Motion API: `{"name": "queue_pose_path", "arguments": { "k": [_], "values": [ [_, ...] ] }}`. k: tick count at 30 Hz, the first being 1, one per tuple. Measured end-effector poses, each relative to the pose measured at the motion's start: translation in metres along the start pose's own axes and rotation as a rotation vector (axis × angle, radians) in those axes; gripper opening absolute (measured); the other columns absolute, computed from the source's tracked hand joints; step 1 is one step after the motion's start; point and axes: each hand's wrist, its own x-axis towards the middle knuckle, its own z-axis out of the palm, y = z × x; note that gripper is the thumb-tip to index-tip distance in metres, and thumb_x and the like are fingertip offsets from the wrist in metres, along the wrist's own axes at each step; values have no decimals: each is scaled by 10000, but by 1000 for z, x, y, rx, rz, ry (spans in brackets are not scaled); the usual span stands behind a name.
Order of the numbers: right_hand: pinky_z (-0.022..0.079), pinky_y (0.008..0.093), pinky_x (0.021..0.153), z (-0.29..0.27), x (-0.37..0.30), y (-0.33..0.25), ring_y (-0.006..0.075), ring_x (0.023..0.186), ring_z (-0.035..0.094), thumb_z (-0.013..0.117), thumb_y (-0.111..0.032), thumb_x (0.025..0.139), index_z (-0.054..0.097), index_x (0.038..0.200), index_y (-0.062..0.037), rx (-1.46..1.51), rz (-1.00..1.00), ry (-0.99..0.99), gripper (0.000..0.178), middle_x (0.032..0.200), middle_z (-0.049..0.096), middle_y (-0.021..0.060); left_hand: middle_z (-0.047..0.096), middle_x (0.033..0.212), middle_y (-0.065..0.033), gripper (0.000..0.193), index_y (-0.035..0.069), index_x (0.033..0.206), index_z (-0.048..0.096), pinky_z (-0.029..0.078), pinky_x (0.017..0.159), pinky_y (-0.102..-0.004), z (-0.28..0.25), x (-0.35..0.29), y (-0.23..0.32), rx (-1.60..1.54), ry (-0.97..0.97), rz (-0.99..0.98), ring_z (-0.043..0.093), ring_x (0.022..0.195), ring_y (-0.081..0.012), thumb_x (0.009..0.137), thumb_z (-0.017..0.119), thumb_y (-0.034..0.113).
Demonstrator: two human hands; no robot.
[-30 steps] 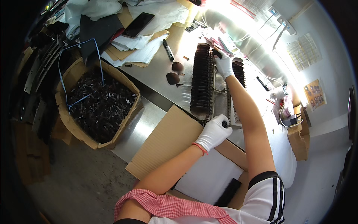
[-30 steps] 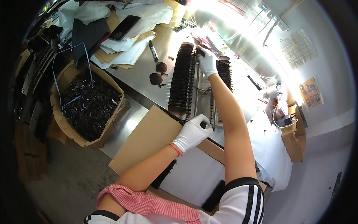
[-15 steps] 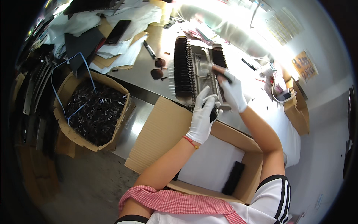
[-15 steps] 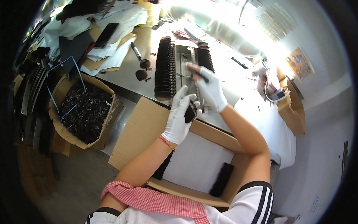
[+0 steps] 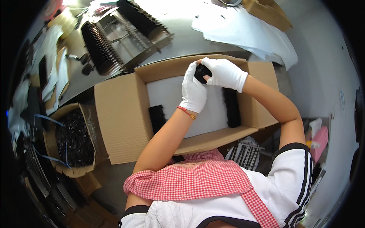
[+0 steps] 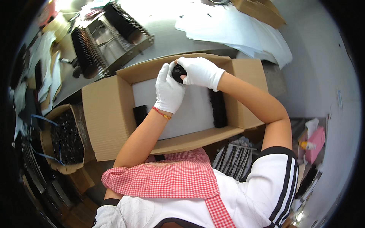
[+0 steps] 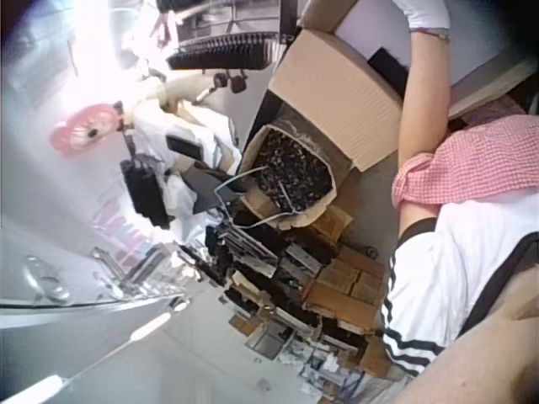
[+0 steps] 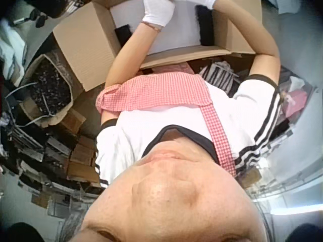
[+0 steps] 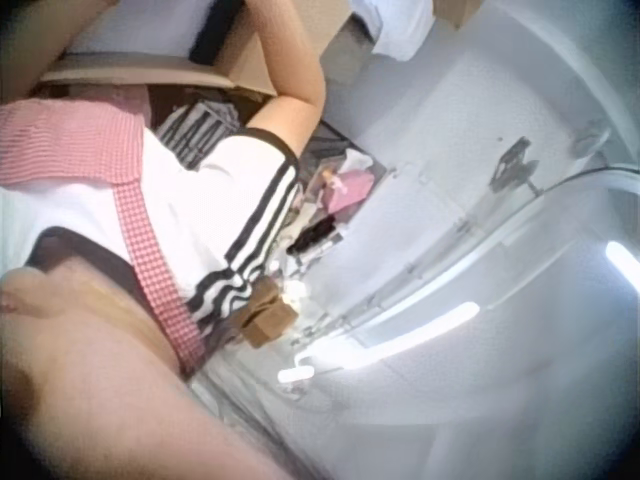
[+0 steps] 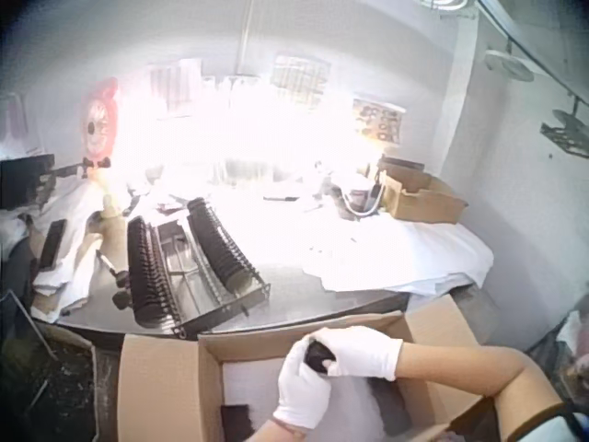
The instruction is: The person assembles metal frames by inserting black cylindrical components into slots on a metal rack. They repeatedly pick up the components, align them with the rack, and press them into place. The person then places the assembled frames into a cardboard box.
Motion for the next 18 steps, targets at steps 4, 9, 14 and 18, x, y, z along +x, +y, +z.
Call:
{"name": "queue_pose_path", "arguments": {
  "k": [4,9,14,18],
  "values": [
    [537,426,860,15,-22,47,373,952,674,689,-160,826,561,1234,-2,-52,156,-214,456,999,694,227,522,1346,-67,472,58,1390,460,409,1049,-389,5,-11,-10,54,179,-509,495,1230,-187,1010,526,332],
    [546,422,784,66,-42,98,359,880,680,662,-99,800,581,1045,8,-423,219,-292,279,1006,665,188,562,1323,-73,412,51,1338,523,437,1004,-350,-9,-23,39,523,-58,-352,530,1224,-181,994,561,275],
    [389,420,1057,87,-62,107,355,1123,608,619,-395,820,612,1165,-5,-399,291,-386,521,1177,648,201,653,1084,-61,137,19,1060,630,499,806,-265,-47,-34,123,855,-135,143,622,931,-132,947,553,12],
    [235,461,1181,67,-47,72,399,1398,363,614,-509,837,452,1416,6,-573,353,-510,791,1462,433,254,612,1061,-104,331,26,1118,588,471,890,-361,-97,-18,201,1646,172,730,580,995,-250,809,705,47]
  ]
}}
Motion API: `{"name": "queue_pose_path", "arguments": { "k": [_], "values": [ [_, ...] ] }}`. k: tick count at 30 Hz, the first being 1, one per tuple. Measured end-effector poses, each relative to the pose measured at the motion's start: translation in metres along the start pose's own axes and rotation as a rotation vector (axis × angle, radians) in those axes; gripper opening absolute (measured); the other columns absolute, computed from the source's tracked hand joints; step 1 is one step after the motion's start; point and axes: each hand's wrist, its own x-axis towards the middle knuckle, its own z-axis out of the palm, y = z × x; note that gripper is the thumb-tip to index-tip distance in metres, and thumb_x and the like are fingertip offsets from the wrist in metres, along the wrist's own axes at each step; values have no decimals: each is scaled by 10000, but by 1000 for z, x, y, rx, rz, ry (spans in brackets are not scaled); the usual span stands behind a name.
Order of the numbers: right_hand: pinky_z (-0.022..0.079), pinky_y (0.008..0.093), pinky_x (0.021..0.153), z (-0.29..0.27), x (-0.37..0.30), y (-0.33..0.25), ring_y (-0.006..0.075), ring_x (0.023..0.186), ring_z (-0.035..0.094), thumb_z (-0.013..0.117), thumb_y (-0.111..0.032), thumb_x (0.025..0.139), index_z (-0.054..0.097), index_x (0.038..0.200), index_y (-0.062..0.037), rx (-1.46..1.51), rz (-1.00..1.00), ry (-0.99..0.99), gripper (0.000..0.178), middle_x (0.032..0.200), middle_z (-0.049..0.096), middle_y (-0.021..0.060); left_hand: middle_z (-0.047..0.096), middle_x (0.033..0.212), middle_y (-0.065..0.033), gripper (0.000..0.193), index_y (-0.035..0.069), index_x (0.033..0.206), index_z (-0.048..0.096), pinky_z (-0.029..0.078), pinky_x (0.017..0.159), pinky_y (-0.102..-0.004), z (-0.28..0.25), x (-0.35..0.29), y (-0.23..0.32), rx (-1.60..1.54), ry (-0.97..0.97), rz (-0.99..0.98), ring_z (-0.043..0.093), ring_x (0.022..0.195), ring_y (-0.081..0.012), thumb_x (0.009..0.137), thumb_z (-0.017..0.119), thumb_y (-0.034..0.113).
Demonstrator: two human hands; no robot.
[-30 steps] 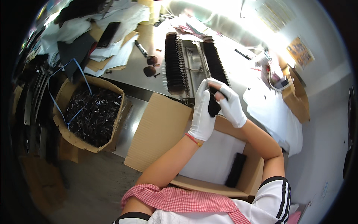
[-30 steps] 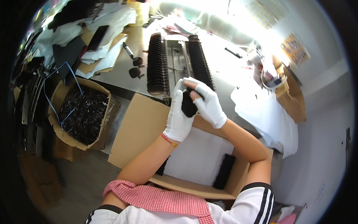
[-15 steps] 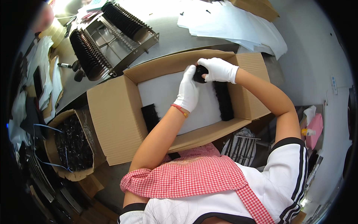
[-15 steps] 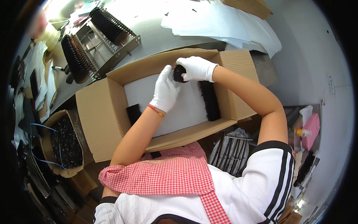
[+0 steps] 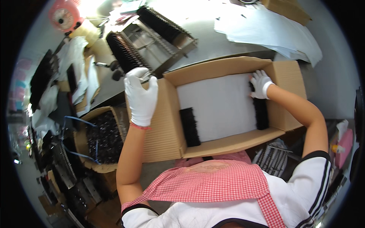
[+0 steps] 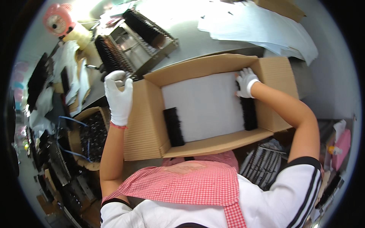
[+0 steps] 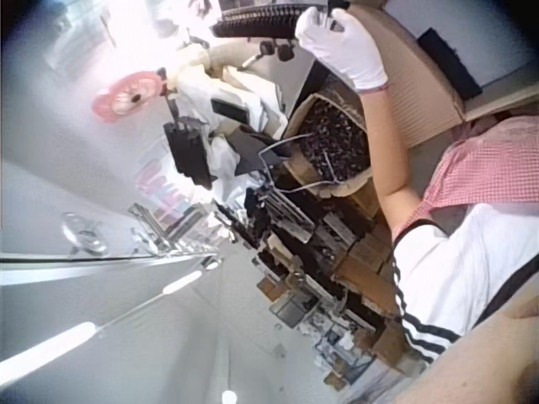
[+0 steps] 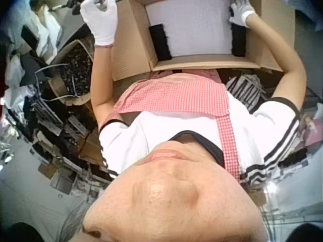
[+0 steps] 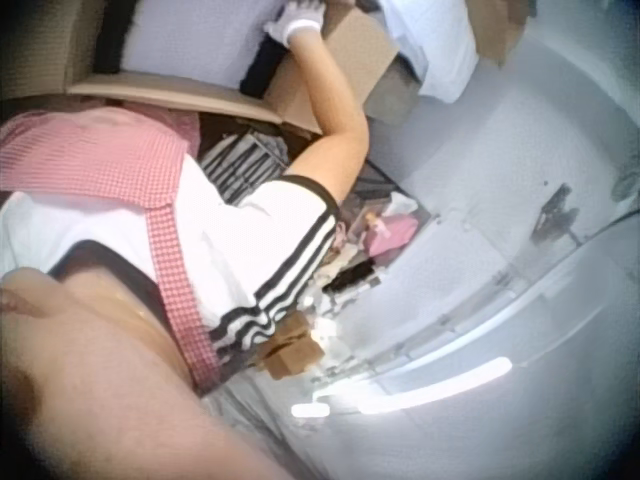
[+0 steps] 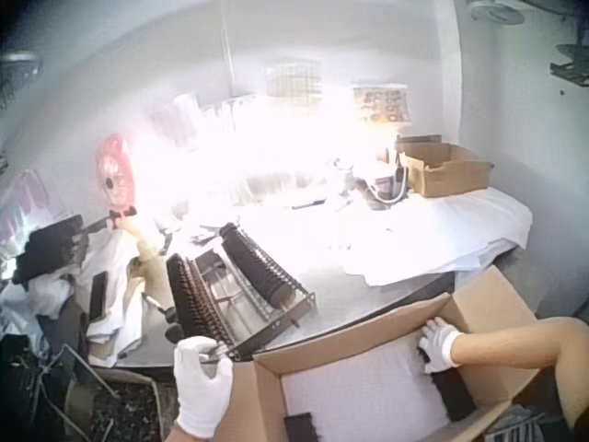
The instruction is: The person assembles metal frames by inserting black cylindrical components into slots on a metal rack. They repeatedly pick up the components, align them with the rack, and press them into place. The person then places the assembled frames into a cardboard box.
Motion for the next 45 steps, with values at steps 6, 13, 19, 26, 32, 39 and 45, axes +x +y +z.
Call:
{"name": "queue_pose_path", "arguments": {
  "k": [6,13,19,26,32,39,45],
  "values": [
    [486,429,935,-115,10,-57,330,993,653,665,-340,858,657,1157,-48,486,-494,371,418,1089,687,132,606,1100,-201,765,-39,1253,503,477,946,-439,-41,51,-81,421,-342,-225,583,1061,-349,716,848,383],
    [464,406,974,-189,94,-149,330,1095,586,709,-241,838,687,1060,-54,677,-573,1086,291,1135,656,128,649,1086,-277,818,-74,1200,434,520,903,-390,-35,81,-75,289,-482,-339,660,1019,-364,697,860,411],
    [455,407,1027,-177,119,-159,284,1134,601,703,-170,818,720,835,-93,722,-539,1195,81,1170,670,132,675,1012,-278,666,-60,1179,490,510,888,-404,-17,78,-67,327,-684,-438,673,962,-364,778,768,392],
    [464,414,1026,-171,127,-166,232,1118,625,737,-141,756,689,776,-139,733,-475,1263,52,1014,715,78,579,864,-121,189,32,995,444,427,432,-268,14,87,-38,-398,-401,-1104,597,549,-183,901,582,121],
    [471,386,963,-181,108,-150,298,1036,616,802,-225,687,706,981,-100,772,-443,1326,333,1163,659,92,691,946,-298,367,-28,1106,509,517,851,-510,-1,81,-23,642,-708,-439,673,924,-452,895,489,270],
    [424,412,1067,-201,37,-178,383,1228,507,834,-216,663,478,1380,-45,1138,-793,1146,819,1367,478,232,660,889,-222,347,-24,1004,594,515,782,-419,-22,44,28,202,-795,-228,670,840,-353,917,562,311],
    [500,358,955,-203,51,-164,331,1100,570,750,-112,708,581,1186,-84,1290,-751,898,508,1133,534,167,649,961,-96,317,-3,973,629,468,896,-297,-50,85,-11,-154,-1083,-328,615,968,-154,896,641,305]
  ]
}}
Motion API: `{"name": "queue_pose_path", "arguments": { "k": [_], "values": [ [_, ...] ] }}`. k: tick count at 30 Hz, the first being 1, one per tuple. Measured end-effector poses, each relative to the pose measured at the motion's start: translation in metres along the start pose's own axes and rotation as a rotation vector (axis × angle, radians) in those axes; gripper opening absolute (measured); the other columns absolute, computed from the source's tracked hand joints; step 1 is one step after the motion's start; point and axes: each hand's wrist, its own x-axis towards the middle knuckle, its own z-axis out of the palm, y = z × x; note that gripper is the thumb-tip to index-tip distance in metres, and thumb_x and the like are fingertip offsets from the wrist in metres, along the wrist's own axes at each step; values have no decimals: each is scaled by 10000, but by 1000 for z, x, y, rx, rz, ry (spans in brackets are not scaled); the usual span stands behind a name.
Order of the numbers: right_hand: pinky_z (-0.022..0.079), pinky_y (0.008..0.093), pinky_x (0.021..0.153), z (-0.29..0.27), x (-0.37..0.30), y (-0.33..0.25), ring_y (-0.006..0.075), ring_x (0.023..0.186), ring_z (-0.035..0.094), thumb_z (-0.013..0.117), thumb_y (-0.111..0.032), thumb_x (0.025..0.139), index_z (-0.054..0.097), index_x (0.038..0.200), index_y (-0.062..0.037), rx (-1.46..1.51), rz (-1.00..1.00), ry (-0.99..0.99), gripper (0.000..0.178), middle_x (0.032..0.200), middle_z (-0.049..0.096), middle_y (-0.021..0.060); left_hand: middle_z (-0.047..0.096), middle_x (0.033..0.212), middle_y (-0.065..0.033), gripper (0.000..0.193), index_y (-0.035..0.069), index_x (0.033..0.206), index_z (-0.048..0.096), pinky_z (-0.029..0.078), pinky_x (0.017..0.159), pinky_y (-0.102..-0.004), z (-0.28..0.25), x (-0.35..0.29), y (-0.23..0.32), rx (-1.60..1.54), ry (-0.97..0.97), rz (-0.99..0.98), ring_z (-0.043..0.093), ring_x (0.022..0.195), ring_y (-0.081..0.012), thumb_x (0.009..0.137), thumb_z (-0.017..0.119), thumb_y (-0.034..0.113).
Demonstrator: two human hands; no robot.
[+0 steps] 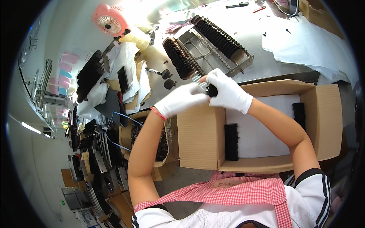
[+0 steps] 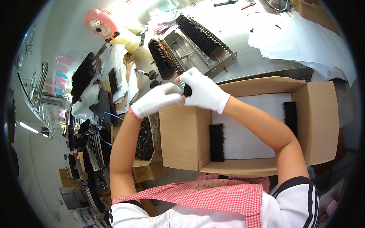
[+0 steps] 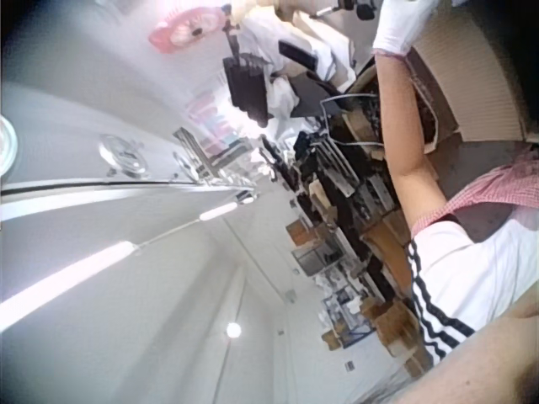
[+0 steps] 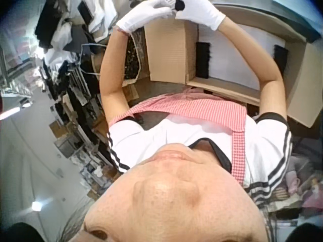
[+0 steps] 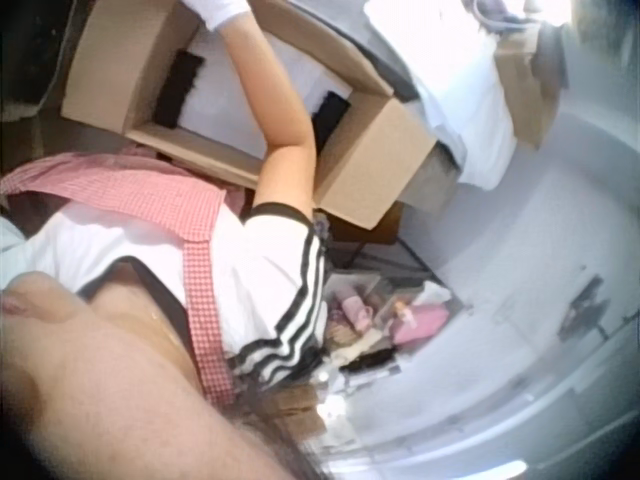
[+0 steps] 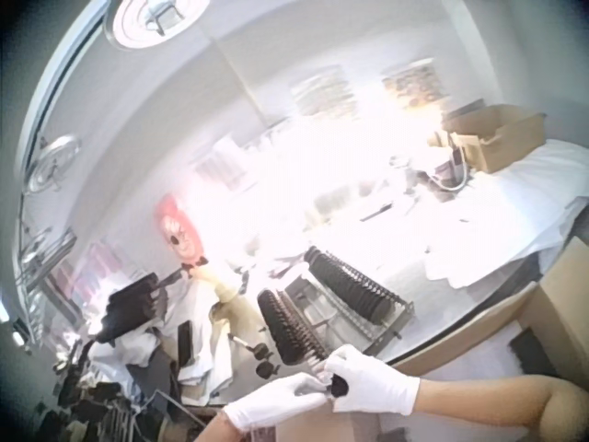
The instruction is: The person assembles metal frames by inserting black cylindrical components into slots on a metal rack. They repeatedly pick up the components, align them with the rack, and press them into place. The person then places the assembled frames into a cardboard box.
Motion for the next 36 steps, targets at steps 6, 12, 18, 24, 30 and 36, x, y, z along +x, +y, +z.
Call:
{"name": "queue_pose_path", "arguments": {
  "k": [6,12,18,24,30,36],
  "values": [
    [492,367,918,-12,35,41,316,1043,552,706,-37,721,553,1047,-56,-210,-102,167,360,1081,503,144,637,1058,-174,643,-62,1183,515,517,864,-337,-45,61,-71,314,549,-179,656,947,-237,798,762,389],
    [533,394,811,-15,37,70,335,947,601,697,-58,676,526,1029,-52,-328,-240,60,393,1008,549,127,672,979,-208,465,-31,1068,570,506,838,-396,-35,98,-76,393,501,-224,654,917,-303,826,716,338],
    [527,399,857,-16,38,77,360,982,610,662,-69,726,529,1114,-29,-214,-160,99,413,1099,557,160,663,872,-249,349,-46,1046,537,531,807,-403,-11,115,-63,-454,484,-382,664,838,-385,808,618,196],
    [469,371,989,-20,42,67,345,1119,577,631,-55,775,526,1195,-8,61,-105,238,435,1167,537,194,689,942,-296,351,-6,1091,547,532,776,-509,-8,83,-18,831,522,-404,684,854,-430,913,517,296],
    [352,417,1131,-8,29,24,373,1340,419,692,-86,800,423,1435,-59,70,-166,103,691,1466,365,211,675,888,-176,311,-7,1183,498,532,477,-346,6,46,14,-423,387,-49,682,594,-254,985,431,223],
    [400,416,1105,-15,22,-1,427,1333,419,844,-299,740,368,1476,-58,-16,-156,-39,909,1501,293,262,602,1124,-120,349,2,1285,490,546,792,-332,25,35,17,-534,282,86,597,1017,-192,1023,399,213]
  ]
}}
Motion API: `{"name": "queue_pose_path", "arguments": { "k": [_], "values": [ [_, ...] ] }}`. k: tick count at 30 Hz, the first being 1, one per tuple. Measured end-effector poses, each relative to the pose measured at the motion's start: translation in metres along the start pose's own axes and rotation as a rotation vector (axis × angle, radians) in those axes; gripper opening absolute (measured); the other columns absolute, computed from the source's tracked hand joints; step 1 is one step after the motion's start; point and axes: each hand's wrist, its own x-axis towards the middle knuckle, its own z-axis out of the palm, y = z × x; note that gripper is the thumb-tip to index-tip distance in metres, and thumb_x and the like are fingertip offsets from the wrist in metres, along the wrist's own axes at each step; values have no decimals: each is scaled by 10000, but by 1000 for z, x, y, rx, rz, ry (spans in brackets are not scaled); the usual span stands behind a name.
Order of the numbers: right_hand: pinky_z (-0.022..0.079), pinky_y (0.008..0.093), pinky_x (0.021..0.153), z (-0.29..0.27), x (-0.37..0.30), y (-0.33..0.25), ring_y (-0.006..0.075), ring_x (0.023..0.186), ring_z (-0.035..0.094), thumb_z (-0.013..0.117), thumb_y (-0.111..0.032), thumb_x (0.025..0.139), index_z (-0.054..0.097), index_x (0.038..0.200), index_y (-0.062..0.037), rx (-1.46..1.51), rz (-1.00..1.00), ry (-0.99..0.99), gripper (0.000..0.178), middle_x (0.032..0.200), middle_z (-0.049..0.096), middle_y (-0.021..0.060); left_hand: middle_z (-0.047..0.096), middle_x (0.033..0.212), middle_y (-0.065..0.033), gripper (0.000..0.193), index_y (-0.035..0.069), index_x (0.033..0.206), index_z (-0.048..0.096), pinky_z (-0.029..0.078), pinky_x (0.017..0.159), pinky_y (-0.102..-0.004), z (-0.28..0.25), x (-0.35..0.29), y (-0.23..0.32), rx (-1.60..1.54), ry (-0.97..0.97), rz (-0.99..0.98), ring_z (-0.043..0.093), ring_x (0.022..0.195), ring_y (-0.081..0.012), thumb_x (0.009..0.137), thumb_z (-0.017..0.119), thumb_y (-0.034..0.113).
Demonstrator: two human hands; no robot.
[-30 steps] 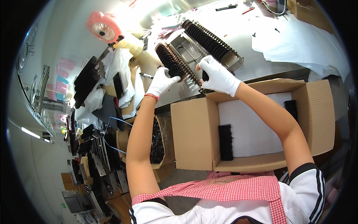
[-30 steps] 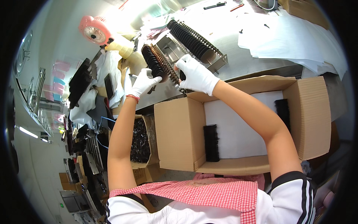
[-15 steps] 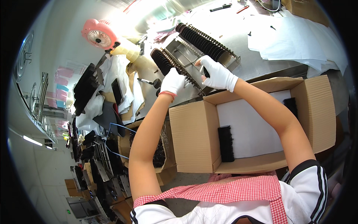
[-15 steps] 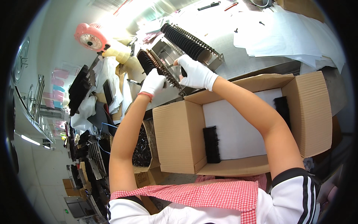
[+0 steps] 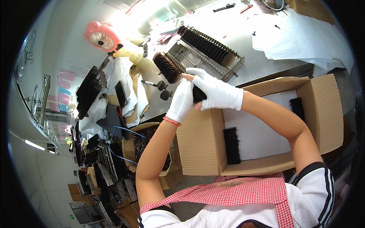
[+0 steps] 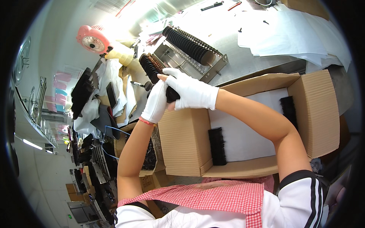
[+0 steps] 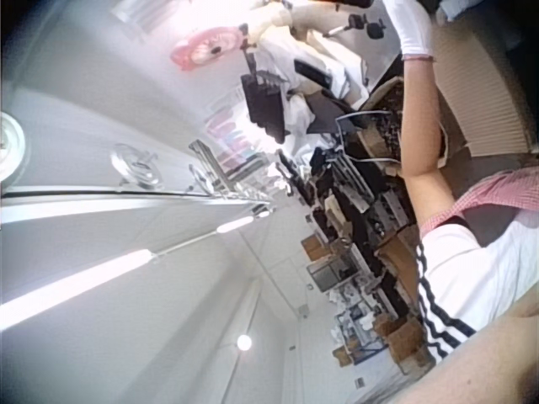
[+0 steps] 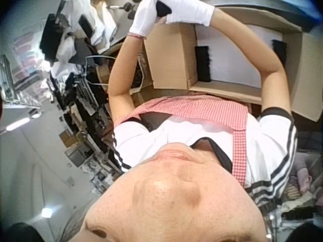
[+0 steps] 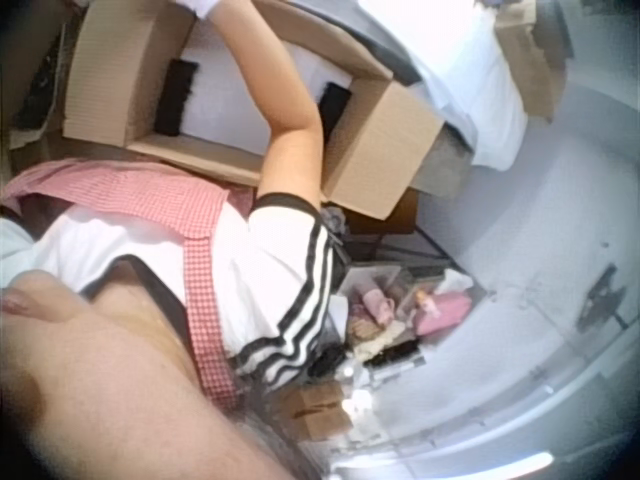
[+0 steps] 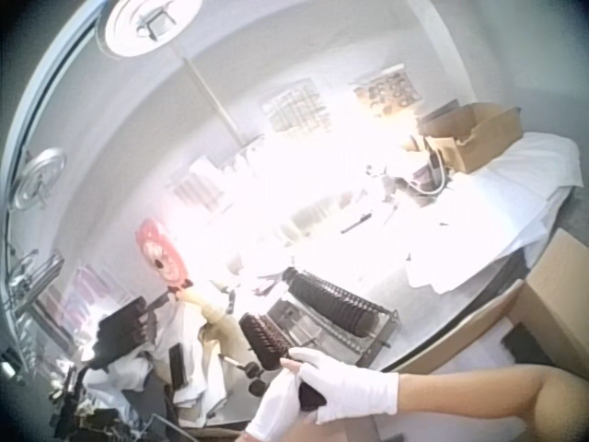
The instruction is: The person assembles metal frames by inserting black cylindrical components into slots on a metal rack. They repeatedly pick up the components, align them with the rack, and press them into place. The person then places the assembled frames into a cardboard box.
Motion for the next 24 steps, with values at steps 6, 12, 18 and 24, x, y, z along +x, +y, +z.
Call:
{"name": "queue_pose_path", "arguments": {
  "k": [6,12,18,24],
  "values": [
    [499,395,951,-11,-5,-9,321,1101,575,814,-203,716,474,1392,-136,-126,-64,-26,759,1189,539,139,566,1221,-42,321,49,1288,497,477,929,-278,3,-10,-8,-55,-218,61,531,1181,-115,1017,381,179],
    [511,381,892,-22,-10,27,305,1025,602,728,-175,772,654,1054,-115,-36,59,74,298,1093,572,108,688,964,-77,258,11,1047,631,505,851,-282,-80,17,-10,506,-50,-48,659,887,-134,913,622,231],
    [547,406,767,-5,2,69,325,884,633,728,-158,730,605,917,-67,-276,-131,102,242,1025,580,125,654,1125,-123,789,8,1240,525,411,1030,-357,-129,75,-57,996,360,-277,599,1106,-236,732,782,554],
    [529,411,640,-4,3,77,335,742,621,714,-148,711,541,914,-74,-308,-138,53,277,941,570,115,599,1076,-220,891,-38,1219,359,498,913,-376,-129,101,-74,797,518,-54,610,1012,-296,645,877,404]
  ]
}}
